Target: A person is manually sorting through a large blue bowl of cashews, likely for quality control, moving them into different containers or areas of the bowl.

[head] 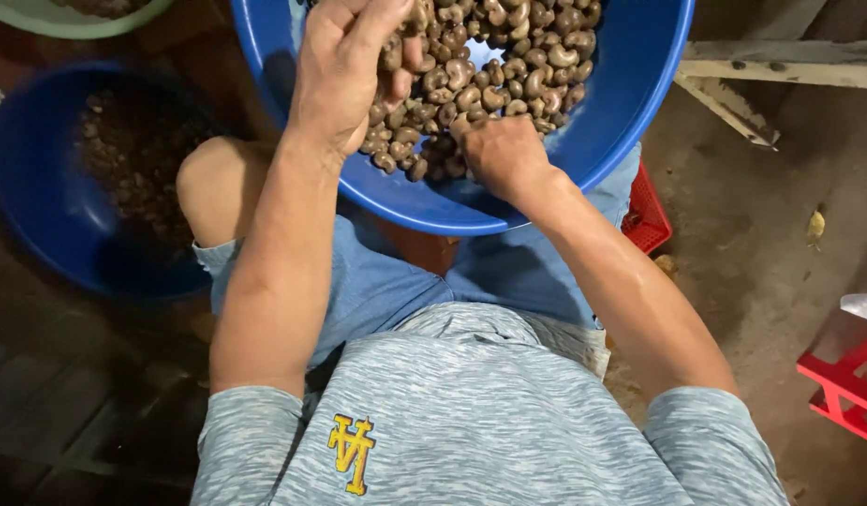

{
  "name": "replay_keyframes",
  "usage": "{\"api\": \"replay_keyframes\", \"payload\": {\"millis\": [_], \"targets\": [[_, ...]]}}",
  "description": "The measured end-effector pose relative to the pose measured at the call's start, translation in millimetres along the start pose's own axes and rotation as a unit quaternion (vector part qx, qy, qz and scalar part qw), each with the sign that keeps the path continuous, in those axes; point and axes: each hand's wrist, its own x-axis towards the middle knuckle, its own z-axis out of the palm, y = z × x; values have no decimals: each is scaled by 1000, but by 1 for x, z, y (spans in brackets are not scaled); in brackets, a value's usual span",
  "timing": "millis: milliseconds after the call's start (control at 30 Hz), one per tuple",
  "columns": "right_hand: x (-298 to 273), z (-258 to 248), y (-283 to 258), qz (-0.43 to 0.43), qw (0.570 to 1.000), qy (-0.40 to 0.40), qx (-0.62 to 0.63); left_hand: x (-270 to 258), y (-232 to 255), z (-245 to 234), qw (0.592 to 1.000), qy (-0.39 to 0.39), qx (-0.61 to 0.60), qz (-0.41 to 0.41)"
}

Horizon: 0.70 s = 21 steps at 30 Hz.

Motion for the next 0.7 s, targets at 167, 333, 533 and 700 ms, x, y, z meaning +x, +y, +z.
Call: {"api": "replay_keyframes", "payload": {"millis": [167, 333, 533, 700], "targets": [[-14, -49, 11, 56, 974, -33, 217, 2, -1, 1, 997, -48, -63, 10], [-34, -93, 32, 171, 661, -46, 729, 5, -17, 0, 995, -93, 10, 39], [-36, -97, 28, 195, 546, 18, 815, 8, -25, 5, 994, -83, 70, 17], [-9, -91, -7, 119, 865, 3, 487, 10, -27, 0, 997, -51, 50, 12]]}}
